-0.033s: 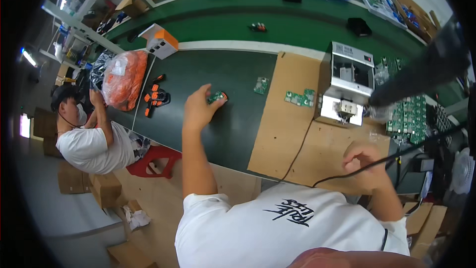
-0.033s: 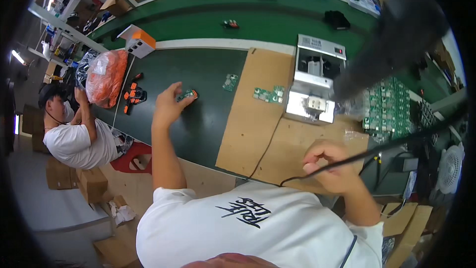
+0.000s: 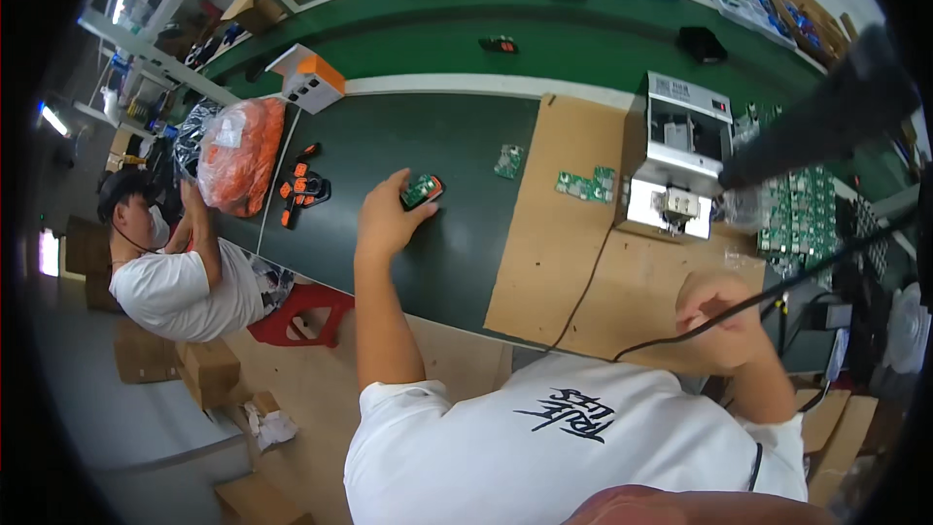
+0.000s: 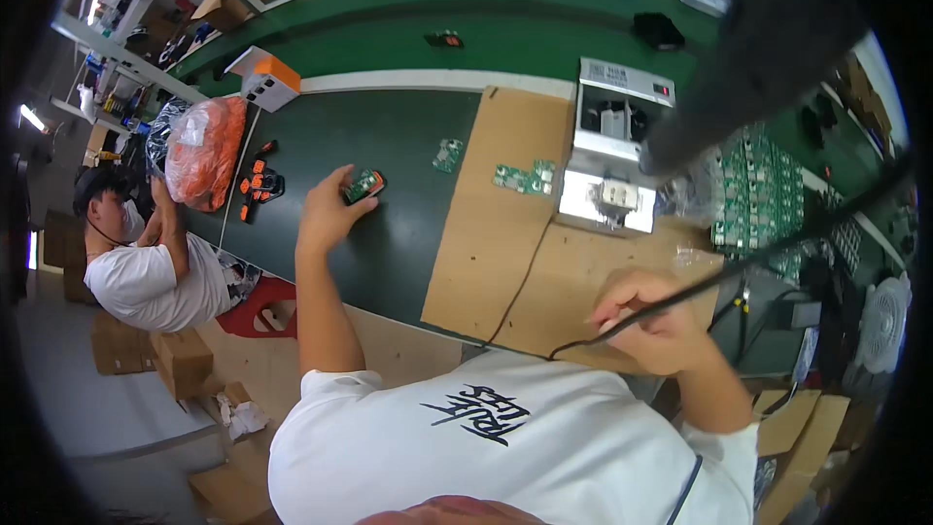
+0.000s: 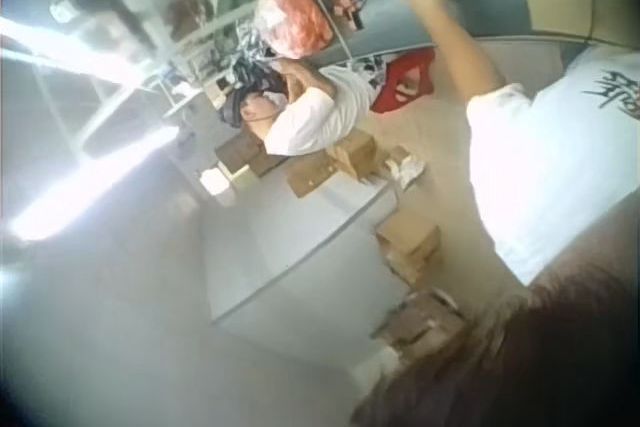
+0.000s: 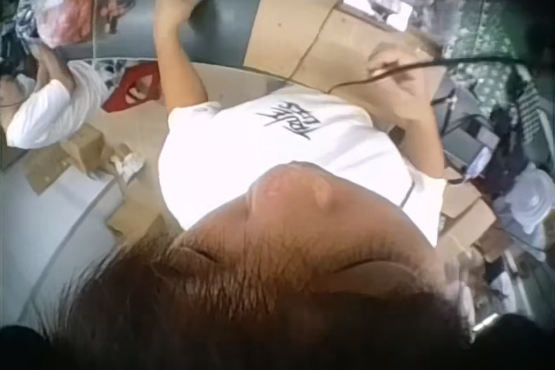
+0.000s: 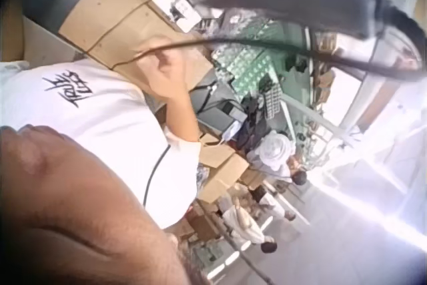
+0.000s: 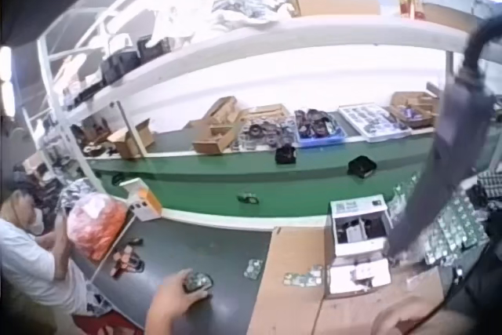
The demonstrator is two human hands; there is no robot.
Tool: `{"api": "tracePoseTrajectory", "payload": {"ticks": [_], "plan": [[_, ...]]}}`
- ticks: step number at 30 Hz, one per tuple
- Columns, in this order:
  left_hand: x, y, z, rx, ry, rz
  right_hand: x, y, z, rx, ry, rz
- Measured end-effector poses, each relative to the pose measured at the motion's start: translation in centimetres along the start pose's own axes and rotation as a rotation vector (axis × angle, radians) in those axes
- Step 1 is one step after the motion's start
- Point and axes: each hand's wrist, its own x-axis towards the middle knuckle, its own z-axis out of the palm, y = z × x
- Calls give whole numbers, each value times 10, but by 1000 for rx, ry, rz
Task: Assembling circuit boards into plastic housings and securing them with screws using an electric screwdriver.
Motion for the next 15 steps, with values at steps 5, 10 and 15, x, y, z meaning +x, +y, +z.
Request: {"api": "tracePoseTrajectory", "payload": {"ticks": [5,10,15], "plan": [[-21,-7,10,-288,40,-108,39,-65,20,586,-325,106],[-29,22,3,-372,-4,-97,31,-63,24,847,-25,-205],[-24,48,1,-331,60,69,24,-59,12,822,10,-355]]}}
